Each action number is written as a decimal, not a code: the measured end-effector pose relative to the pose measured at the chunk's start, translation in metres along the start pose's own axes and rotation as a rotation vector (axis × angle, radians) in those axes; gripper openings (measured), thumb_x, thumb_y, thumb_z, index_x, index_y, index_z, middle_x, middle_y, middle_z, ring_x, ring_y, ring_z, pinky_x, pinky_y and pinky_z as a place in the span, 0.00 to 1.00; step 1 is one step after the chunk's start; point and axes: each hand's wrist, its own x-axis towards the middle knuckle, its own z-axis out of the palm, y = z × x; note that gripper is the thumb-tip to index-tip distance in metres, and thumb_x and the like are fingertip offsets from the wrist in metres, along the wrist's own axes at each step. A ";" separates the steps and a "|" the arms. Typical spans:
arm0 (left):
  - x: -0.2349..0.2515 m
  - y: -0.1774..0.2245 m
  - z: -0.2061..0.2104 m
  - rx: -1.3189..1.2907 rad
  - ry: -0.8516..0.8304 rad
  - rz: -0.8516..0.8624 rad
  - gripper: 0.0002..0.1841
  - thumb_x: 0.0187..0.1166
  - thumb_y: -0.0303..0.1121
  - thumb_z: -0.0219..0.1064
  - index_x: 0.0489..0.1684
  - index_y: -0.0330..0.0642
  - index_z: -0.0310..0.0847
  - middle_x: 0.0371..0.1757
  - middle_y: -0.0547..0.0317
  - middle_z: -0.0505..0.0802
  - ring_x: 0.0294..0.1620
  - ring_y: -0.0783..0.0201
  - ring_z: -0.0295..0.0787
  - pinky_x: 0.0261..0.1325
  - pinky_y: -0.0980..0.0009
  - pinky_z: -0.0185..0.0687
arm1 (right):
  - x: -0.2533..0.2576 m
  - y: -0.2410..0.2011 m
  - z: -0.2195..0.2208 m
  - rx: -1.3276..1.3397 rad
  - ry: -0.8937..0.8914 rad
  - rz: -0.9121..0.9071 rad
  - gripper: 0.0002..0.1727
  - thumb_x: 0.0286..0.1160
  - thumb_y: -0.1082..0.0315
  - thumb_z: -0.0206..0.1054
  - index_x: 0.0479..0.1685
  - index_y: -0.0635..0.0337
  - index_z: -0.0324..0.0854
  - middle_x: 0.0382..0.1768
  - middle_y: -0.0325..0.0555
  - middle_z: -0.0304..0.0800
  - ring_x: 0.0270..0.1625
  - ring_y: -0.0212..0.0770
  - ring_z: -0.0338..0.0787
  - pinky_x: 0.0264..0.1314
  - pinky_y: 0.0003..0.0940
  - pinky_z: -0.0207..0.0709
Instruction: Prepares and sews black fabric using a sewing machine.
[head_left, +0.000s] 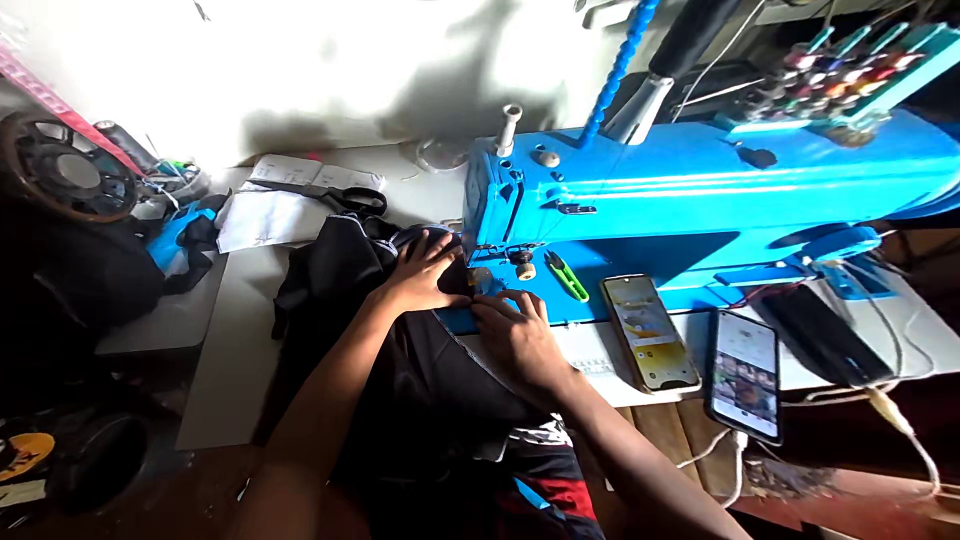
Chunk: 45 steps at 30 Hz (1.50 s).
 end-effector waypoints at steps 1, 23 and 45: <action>0.002 -0.002 0.000 0.003 -0.003 0.001 0.52 0.68 0.69 0.71 0.93 0.54 0.58 0.97 0.54 0.55 0.97 0.39 0.31 0.89 0.29 0.25 | 0.002 -0.001 0.000 0.001 -0.001 0.012 0.18 0.86 0.58 0.58 0.60 0.51 0.92 0.66 0.40 0.92 0.72 0.57 0.85 0.74 0.64 0.69; 0.027 -0.015 -0.021 -0.316 0.075 -0.094 0.38 0.79 0.48 0.72 0.91 0.50 0.63 0.95 0.47 0.57 0.97 0.38 0.32 0.87 0.25 0.25 | 0.009 0.038 -0.031 -0.172 0.075 0.465 0.22 0.83 0.58 0.64 0.70 0.57 0.85 0.71 0.66 0.83 0.78 0.75 0.73 0.76 0.78 0.58; -0.036 0.007 0.033 -0.453 0.976 -0.346 0.15 0.90 0.30 0.54 0.60 0.23 0.76 0.65 0.34 0.88 0.68 0.45 0.86 0.74 0.51 0.77 | -0.081 -0.022 -0.064 0.176 0.166 0.460 0.15 0.86 0.69 0.55 0.58 0.68 0.84 0.33 0.51 0.95 0.26 0.46 0.93 0.30 0.45 0.87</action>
